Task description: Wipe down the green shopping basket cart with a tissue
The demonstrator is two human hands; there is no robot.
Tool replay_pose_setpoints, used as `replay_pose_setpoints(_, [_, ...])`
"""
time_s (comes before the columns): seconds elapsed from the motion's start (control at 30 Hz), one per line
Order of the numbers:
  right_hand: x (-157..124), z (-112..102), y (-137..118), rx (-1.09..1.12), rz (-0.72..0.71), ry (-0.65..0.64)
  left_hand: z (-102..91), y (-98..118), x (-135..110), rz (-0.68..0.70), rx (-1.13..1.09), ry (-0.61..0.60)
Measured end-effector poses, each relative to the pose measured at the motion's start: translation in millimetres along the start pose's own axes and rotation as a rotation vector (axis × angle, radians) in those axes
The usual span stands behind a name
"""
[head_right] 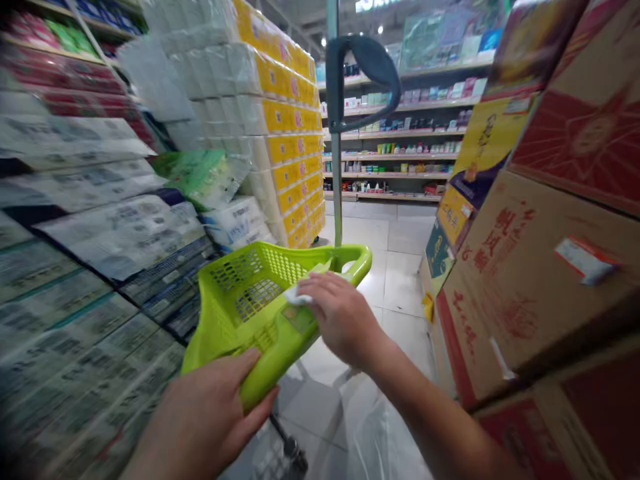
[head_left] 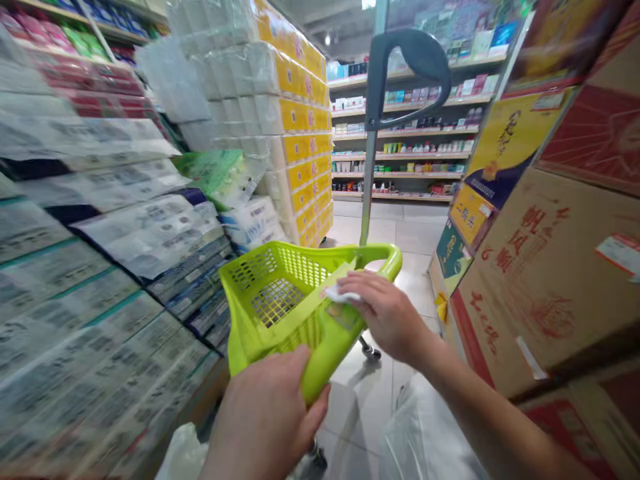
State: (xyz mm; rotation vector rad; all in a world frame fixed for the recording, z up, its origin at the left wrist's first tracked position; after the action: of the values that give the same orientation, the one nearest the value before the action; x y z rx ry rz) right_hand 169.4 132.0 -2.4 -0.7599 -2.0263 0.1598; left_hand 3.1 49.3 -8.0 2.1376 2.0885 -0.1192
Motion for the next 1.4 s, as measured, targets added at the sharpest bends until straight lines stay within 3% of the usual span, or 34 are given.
replay_pose_setpoints(0.1, [3.6,0.0,-3.3,-0.021,-0.026,-0.014,-2.0,0.3,1.8,0.012,-0.024,0.006])
replay_pose_setpoints(0.27, [5.9,18.2,-28.1,0.065,-0.159,-0.150,-2.4,-3.5,4.2,0.032,-0.054,0.016])
replay_pose_setpoints(0.47, [9.6,12.3,-17.0,-0.063,-0.011,-0.051,-1.6,-5.9,3.8,0.074,-0.085,0.066])
replay_pose_setpoints(0.67, [5.2,21.4,-42.4,-0.095,-0.043,-0.132,0.8,-6.3,3.7,0.099,-0.091,0.111])
replay_pose_setpoints(0.87, [9.4,19.3,-28.4,-0.218,0.156,0.022,-3.8,-9.9,3.0,0.145,-0.094,0.124])
replay_pose_setpoints(0.93, [7.2,23.8,-36.1,-0.228,0.146,0.034,-7.1,-12.3,2.3,0.140,-0.083,0.112])
replay_pose_setpoints(1.1, [-0.6,40.9,-63.4,-0.076,0.031,-0.104,-9.9,-21.3,-1.1,0.161,-0.042,0.130])
replay_pose_setpoints(1.17, [-2.7,33.8,-54.4,-0.092,0.096,-0.059,-8.6,-24.9,-2.4,0.190,-0.022,0.154])
replay_pose_setpoints(1.3, [-10.3,12.5,-31.5,-0.201,0.285,0.151,-5.9,-30.7,-3.5,0.206,0.026,0.178])
replay_pose_setpoints(1.4, [-15.4,21.5,-47.6,-0.146,0.209,0.104,-6.1,-32.4,-4.3,0.211,0.042,0.184])
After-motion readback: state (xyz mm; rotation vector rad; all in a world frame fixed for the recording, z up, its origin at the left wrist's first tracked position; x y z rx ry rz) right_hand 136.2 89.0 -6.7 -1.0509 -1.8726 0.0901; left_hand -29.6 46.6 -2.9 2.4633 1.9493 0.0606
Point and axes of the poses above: each hand's wrist, its own x-axis towards the middle knuckle, its own z-axis out of the palm, y = z × x, the point moved 5 cm from there along x, towards the middle knuckle, and after that the axes turned 2 degrees about -z, right-handed, at the moved point
